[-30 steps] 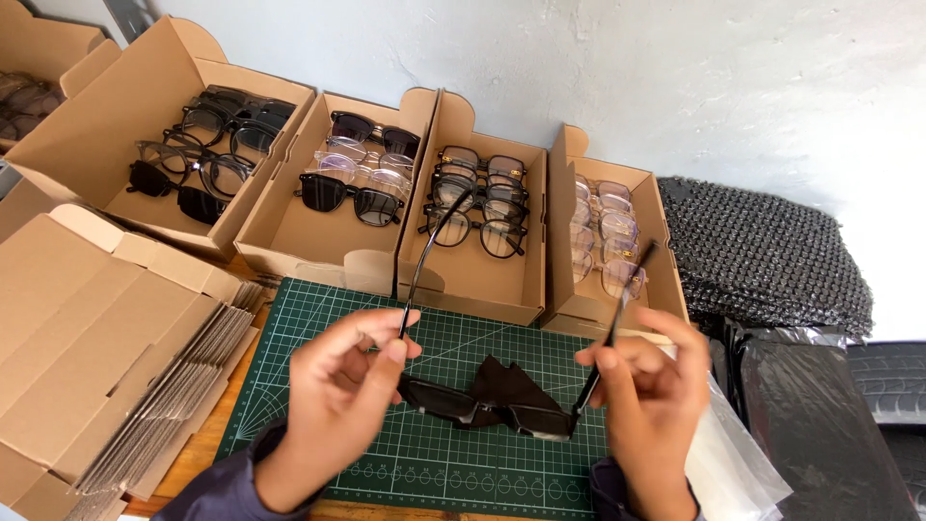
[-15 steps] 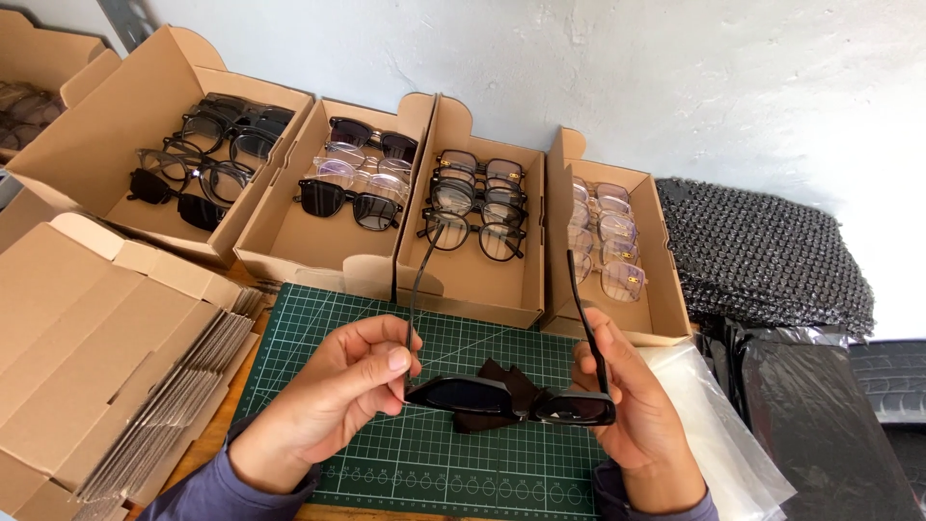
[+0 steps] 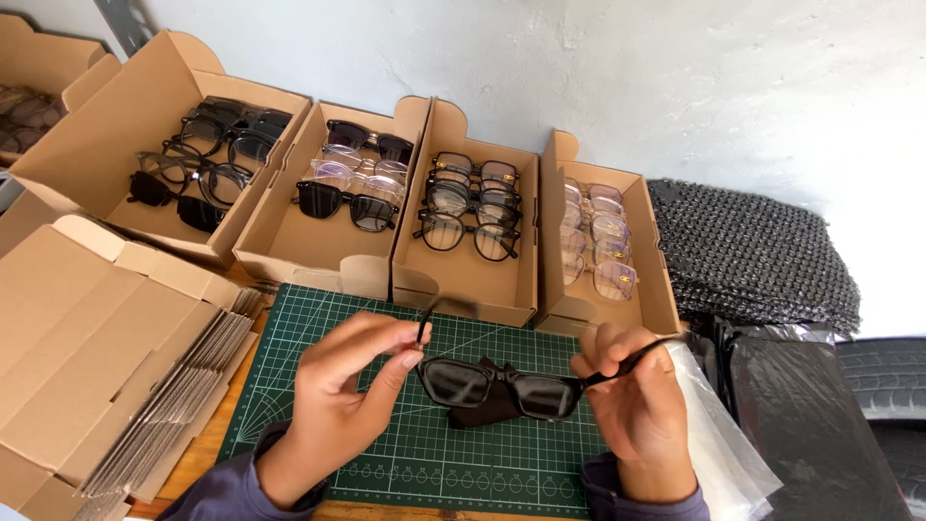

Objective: The person unpacks a pair of black sunglasses from a plastic bag and a cardboard box. They use a black cloth to wipe the lenses and frame of the sunglasses thoroughly. Finally, the person places the cleaned sunglasses into a bubble wrap pouch.

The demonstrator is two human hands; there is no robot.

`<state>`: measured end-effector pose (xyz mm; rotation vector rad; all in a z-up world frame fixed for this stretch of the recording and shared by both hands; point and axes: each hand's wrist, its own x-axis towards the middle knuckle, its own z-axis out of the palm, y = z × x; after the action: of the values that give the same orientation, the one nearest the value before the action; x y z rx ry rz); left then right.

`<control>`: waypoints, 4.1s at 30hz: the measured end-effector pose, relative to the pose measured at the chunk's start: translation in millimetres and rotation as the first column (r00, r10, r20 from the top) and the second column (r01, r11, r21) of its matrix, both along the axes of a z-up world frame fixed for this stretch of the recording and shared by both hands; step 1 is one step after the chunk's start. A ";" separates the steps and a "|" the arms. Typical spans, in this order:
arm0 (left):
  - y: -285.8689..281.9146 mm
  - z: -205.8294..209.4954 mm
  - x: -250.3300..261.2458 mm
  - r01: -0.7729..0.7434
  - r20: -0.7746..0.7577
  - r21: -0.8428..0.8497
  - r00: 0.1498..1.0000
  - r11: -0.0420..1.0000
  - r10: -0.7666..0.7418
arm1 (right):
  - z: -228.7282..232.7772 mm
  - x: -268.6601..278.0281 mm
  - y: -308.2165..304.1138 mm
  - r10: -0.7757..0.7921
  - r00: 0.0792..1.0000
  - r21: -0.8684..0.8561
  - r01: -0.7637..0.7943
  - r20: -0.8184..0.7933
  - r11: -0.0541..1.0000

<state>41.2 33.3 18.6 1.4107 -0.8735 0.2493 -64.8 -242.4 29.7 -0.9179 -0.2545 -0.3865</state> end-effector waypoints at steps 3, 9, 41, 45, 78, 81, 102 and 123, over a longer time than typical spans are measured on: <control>-1.6 3.5 -2.9 -0.138 0.133 0.073 0.983 0.988 0.128 | 12.3 3.2 2.9 -0.039 0.997 -0.159 0.048 0.064 0.986; -5.8 -7.3 0.4 -0.081 0.298 0.108 0.954 0.991 0.046 | 37.2 1.6 7.0 -0.215 0.962 -0.739 0.268 0.169 0.618; -176.8 124.2 29.6 0.183 0.375 0.675 0.749 0.715 -0.546 | 32.3 -88.6 -31.8 -0.768 0.636 -0.692 0.524 -0.070 0.497; -287.5 114.2 41.5 0.308 0.165 0.791 0.724 0.529 -0.669 | -9.3 -89.8 -37.2 -0.911 0.412 -0.590 0.742 0.027 0.318; -197.3 143.0 45.8 0.364 -0.693 0.114 0.696 0.925 -0.188 | -47.6 -82.7 -32.7 -0.958 0.125 -0.396 0.918 0.259 0.013; -122.7 113.8 27.2 0.230 -0.865 -0.046 0.478 0.972 -0.154 | -35.4 -74.0 -9.2 -0.925 0.192 -0.348 0.935 0.327 0.071; -35.2 34.7 -40.3 -0.197 0.341 0.350 0.937 0.916 0.072 | -30.6 -82.2 71.0 -0.857 0.483 -0.651 0.711 0.178 0.266; -281.5 -46.4 -61.8 0.046 0.055 0.616 0.993 0.786 -0.101 | -44.0 -126.5 -7.7 -0.965 0.106 -0.489 0.872 0.239 -0.025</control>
<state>-20.5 -248.2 -27.8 1.9783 -1.1407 -0.0526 -191.3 -250.2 -14.3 -1.6304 0.5948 -1.6259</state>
